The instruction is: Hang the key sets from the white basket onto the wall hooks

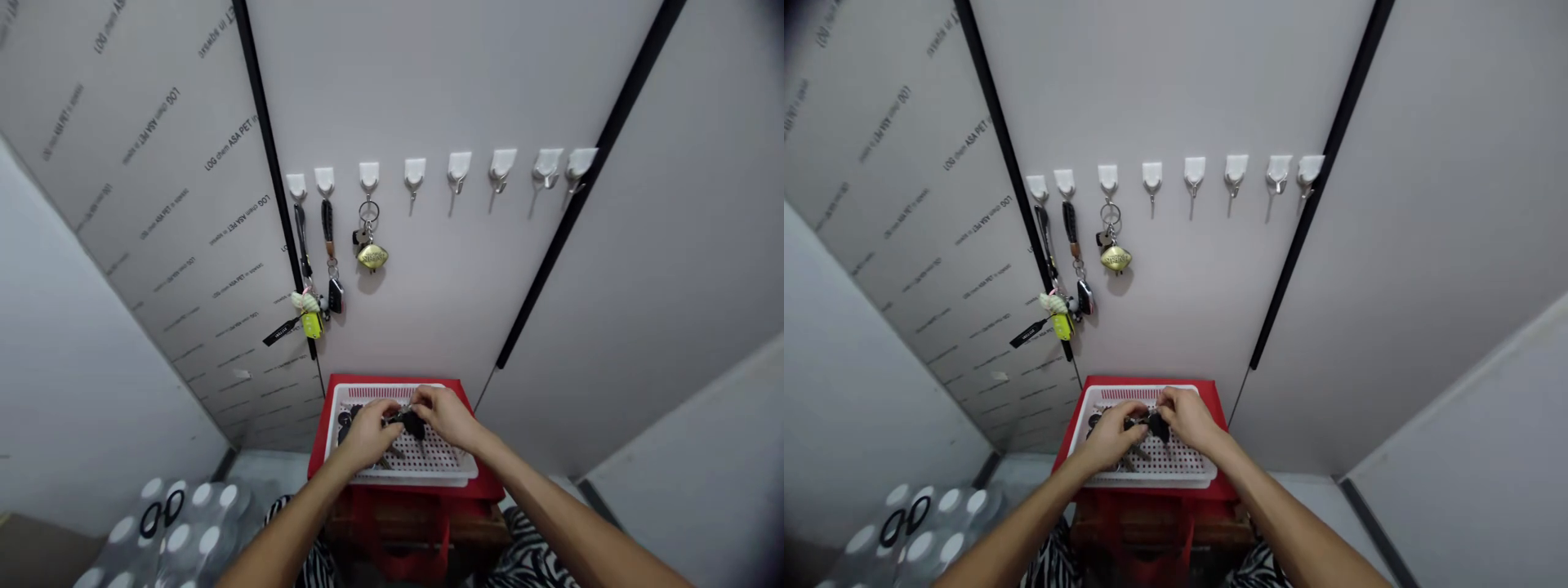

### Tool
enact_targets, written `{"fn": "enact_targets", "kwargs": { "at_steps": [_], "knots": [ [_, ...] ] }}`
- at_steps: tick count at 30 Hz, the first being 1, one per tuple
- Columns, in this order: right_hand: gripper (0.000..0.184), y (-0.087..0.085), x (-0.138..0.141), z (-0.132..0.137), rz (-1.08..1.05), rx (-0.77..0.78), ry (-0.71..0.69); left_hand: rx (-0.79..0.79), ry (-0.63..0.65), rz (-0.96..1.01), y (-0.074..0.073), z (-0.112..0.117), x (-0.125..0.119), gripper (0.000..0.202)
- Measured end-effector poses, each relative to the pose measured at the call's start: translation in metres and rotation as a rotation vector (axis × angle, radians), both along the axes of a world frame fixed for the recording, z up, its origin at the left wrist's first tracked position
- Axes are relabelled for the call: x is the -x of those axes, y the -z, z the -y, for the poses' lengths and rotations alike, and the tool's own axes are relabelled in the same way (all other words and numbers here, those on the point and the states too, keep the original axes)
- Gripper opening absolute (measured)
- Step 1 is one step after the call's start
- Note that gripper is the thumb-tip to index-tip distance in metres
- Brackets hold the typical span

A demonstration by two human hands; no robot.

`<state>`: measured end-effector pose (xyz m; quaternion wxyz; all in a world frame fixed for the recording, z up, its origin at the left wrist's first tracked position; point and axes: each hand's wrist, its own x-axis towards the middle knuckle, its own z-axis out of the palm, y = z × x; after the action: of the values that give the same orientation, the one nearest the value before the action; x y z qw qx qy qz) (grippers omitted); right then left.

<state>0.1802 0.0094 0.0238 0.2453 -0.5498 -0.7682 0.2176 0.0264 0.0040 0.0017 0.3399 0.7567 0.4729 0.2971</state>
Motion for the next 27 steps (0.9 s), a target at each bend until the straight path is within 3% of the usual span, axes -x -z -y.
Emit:
{"fn": "enact_targets", "kwargs": {
  "at_steps": [5,9,13,18,20,23,27],
  "knots": [
    [0.009,-0.01,0.008,-0.005,-0.329,0.173,0.049,0.219,0.096,0.43,-0.003,-0.006,-0.016,0.026],
    [0.014,-0.032,0.008,-0.012,-0.532,0.247,0.077,0.291,0.097,0.625,-0.026,-0.012,-0.022,0.024],
    [0.02,-0.088,0.004,-0.023,-0.679,0.184,0.102,0.269,0.078,0.761,-0.075,-0.025,-0.027,0.031],
    [0.019,-0.181,0.004,-0.035,-0.771,-0.09,0.082,-0.096,0.021,0.78,-0.165,-0.04,-0.038,0.03],
    [0.017,-0.211,0.007,-0.044,-0.792,-0.209,0.09,-0.146,-0.039,0.798,-0.196,-0.047,-0.042,0.025],
    [0.016,-0.239,0.015,-0.062,-0.755,-0.375,0.129,-0.122,-0.105,0.859,-0.229,-0.059,-0.046,0.018],
    [0.017,-0.251,0.021,-0.082,-0.557,-0.556,0.278,-0.09,-0.209,0.874,-0.246,-0.073,-0.05,0.016]
  ]
}}
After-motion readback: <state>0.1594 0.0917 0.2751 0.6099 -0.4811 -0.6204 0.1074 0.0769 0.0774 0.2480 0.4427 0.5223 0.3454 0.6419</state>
